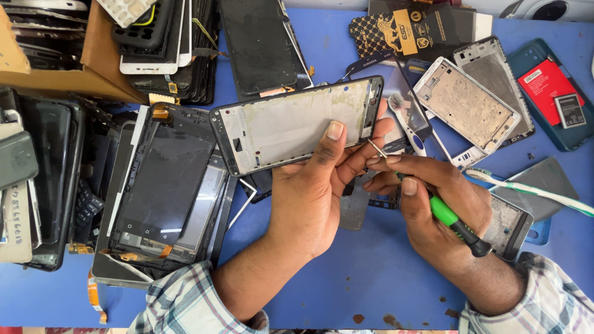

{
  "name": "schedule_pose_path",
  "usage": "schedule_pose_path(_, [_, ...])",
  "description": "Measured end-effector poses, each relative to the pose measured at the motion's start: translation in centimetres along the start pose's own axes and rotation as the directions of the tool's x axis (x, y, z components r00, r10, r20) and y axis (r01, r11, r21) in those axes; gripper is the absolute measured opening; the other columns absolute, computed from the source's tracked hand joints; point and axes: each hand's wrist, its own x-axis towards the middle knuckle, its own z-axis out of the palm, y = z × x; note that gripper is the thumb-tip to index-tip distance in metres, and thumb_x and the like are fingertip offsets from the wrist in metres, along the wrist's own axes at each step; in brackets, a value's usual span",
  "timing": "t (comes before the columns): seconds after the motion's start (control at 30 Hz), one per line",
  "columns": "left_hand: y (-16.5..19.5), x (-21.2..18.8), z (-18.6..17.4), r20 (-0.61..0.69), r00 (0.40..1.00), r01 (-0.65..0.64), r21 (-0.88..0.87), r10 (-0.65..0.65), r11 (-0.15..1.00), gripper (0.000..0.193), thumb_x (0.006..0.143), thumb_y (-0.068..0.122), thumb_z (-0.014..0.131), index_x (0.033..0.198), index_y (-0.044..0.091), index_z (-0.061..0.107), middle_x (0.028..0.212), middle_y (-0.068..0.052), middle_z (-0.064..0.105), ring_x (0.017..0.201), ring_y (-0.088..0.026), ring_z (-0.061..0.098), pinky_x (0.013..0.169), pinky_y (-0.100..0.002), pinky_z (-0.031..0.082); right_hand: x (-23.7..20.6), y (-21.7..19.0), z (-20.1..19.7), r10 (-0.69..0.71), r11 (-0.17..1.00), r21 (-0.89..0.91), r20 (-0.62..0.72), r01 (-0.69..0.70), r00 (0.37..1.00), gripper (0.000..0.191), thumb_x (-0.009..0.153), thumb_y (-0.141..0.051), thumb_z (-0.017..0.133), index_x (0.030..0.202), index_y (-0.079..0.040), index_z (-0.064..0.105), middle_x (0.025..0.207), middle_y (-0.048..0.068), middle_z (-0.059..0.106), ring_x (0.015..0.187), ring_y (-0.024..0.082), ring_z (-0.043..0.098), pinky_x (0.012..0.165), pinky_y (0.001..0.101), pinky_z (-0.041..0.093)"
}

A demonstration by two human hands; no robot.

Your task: The person holds a disassembled phone mid-frame in one hand and uses a green-handled screwdriver to pry and scrape along the edge of the phone housing, working around its perimeter. The workbench is covered with other disassembled phones, frames, and repair tools.

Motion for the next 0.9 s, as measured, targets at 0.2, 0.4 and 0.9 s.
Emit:
schedule_pose_path(0.2, [-0.02, 0.0, 0.04, -0.006, 1.0, 0.002, 0.003, -0.002, 1.0, 0.038, 0.108, 0.019, 0.062, 0.137, -0.005, 0.056, 0.135, -0.023, 0.066, 0.124, -0.032, 0.067, 0.107, -0.04, 0.058, 0.11, -0.04, -0.02, -0.011, 1.0, 0.015, -0.002, 0.011, 1.0, 0.023, 0.114, -0.013, 0.047, 0.124, 0.006, 0.056, 0.113, 0.02, 0.074, 0.095, 0.024, 0.08, 0.081, 0.0318, 0.066])
schedule_pose_path(0.4, [0.04, 0.01, 0.1, -0.028, 1.0, 0.011, 0.013, -0.011, 1.0, 0.037, 0.108, 0.018, 0.061, 0.136, -0.006, 0.056, 0.133, -0.023, 0.066, 0.123, -0.032, 0.068, 0.106, -0.04, 0.059, 0.17, -0.17, -0.18, 0.002, 1.0, 0.001, 0.008, -0.002, 1.0, 0.022, 0.114, -0.012, 0.048, 0.123, 0.006, 0.057, 0.112, 0.019, 0.075, 0.094, 0.023, 0.08, 0.081, 0.0311, 0.066])
schedule_pose_path(0.9, [0.34, 0.0, 0.42, -0.006, 1.0, 0.019, 0.007, -0.019, 1.0, 0.039, 0.108, 0.021, 0.061, 0.138, -0.005, 0.055, 0.134, -0.022, 0.066, 0.124, -0.033, 0.067, 0.106, -0.041, 0.058, -0.65, 0.38, -0.07, -0.044, 0.998, 0.046, -0.041, 0.046, 0.998, 0.03, 0.118, -0.025, 0.045, 0.126, 0.004, 0.05, 0.114, 0.021, 0.073, 0.09, 0.025, 0.08, 0.078, 0.0316, 0.065])
